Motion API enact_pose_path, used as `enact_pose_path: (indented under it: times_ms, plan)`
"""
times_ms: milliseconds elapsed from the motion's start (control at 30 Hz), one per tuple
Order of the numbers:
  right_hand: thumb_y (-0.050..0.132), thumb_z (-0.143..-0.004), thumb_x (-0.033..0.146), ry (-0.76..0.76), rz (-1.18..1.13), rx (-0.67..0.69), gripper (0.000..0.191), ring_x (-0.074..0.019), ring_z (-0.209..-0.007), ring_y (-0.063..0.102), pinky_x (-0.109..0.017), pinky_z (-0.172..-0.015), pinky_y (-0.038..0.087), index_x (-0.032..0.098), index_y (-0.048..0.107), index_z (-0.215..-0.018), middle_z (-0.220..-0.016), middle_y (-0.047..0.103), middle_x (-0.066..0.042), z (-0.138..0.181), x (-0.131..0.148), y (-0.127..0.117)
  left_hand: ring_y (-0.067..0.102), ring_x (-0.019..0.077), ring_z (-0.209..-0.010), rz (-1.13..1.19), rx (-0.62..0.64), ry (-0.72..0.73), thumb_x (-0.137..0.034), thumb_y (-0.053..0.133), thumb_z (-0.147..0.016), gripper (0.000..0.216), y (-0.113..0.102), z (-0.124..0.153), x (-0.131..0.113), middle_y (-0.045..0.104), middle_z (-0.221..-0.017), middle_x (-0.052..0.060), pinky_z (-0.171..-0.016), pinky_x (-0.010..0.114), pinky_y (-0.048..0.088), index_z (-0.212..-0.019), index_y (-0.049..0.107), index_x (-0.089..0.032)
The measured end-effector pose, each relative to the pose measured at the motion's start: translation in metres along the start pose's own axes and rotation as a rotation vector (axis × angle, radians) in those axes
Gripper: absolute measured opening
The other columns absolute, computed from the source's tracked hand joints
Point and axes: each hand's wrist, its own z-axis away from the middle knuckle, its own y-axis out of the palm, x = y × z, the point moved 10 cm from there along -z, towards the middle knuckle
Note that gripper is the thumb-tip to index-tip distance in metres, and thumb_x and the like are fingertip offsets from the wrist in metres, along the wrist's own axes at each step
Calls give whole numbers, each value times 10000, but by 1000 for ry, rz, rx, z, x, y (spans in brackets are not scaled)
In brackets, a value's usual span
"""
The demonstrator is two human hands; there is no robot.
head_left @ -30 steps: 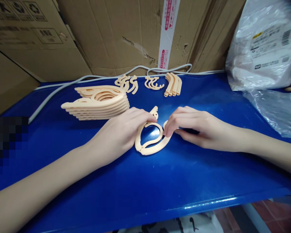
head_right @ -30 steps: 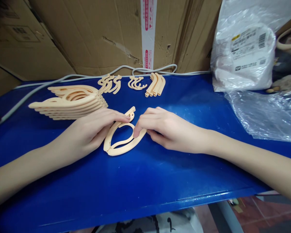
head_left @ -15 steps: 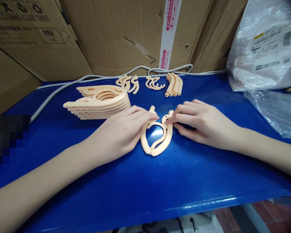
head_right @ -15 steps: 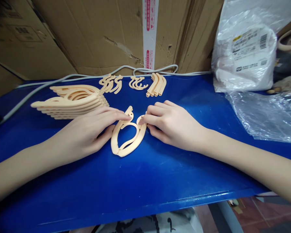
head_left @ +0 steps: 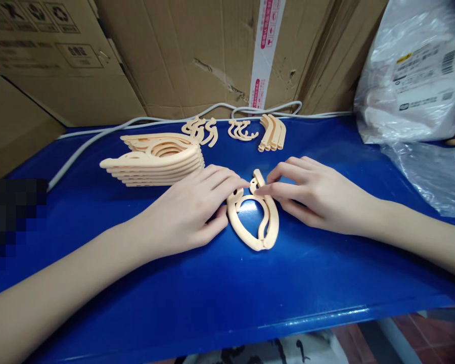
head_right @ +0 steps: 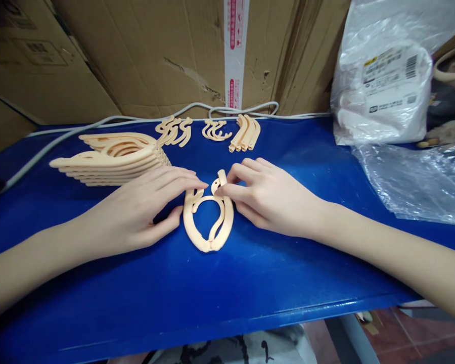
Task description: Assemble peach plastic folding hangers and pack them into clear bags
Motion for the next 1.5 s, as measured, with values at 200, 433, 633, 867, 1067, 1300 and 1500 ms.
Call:
enact_pose_path:
  times_ms: [200,433,633,867,1067,1300,1500]
  plan:
    - [361,-1073,311,2,-154,14,386,-262,-1004,598,-418,-869,438,137,628,-1291,-1218,656,-159,0,0,7,485,250,-1373,54,6,-67,-233,557,-896,497,2,1,2,546,-1450,123,-1165,411,399,-1381,510,-137]
    - [594,-936,636,28,-437,52,656,-307,-1326,541,-454,-1058,427,140,512,-1359,-1408,608,-182,-1,3,13,472,294,-1419,108,68,-110,-358,611,-884,708,12,4,2,482,-1547,187,-1173,462,411,-1495,400,-68]
    - [538,-1007,475,250,-485,-99,318,-248,-1004,665,-376,-859,499,181,603,-1111,-1122,711,-98,1,-25,-3,540,339,-1342,65,80,-138,-586,697,-871,913,14,3,5,540,-1491,203,-1101,481,457,-1539,340,-76]
    - [570,-970,542,434,-468,-18,371,-180,-743,589,-317,-661,424,189,683,-952,-860,662,-33,5,-48,3,652,280,-1129,22,-32,-57,-547,704,-888,650,-5,1,2,664,-1273,103,-929,391,530,-1384,486,-187]
    - [609,-892,667,655,-925,93,475,-138,-579,439,-289,-496,291,219,640,-736,-659,519,15,12,-53,22,593,327,-1266,-89,-168,-91,-538,668,-921,605,-24,0,4,607,-1368,139,-1054,458,505,-1377,478,-188]
    - [700,-865,574,686,-1146,43,371,-126,-553,380,-292,-490,248,223,686,-746,-620,480,22,14,-54,29,571,326,-1299,-169,-175,-86,-545,654,-934,653,-23,1,3,590,-1393,137,-1095,473,486,-1438,430,-194]
    - [724,-849,567,719,-1179,33,374,-113,-543,377,-289,-484,240,212,694,-738,-616,486,28,15,-56,32,571,340,-1303,-180,-175,-80,-577,658,-922,710,-23,1,4,593,-1391,176,-1084,472,500,-1434,440,-137]
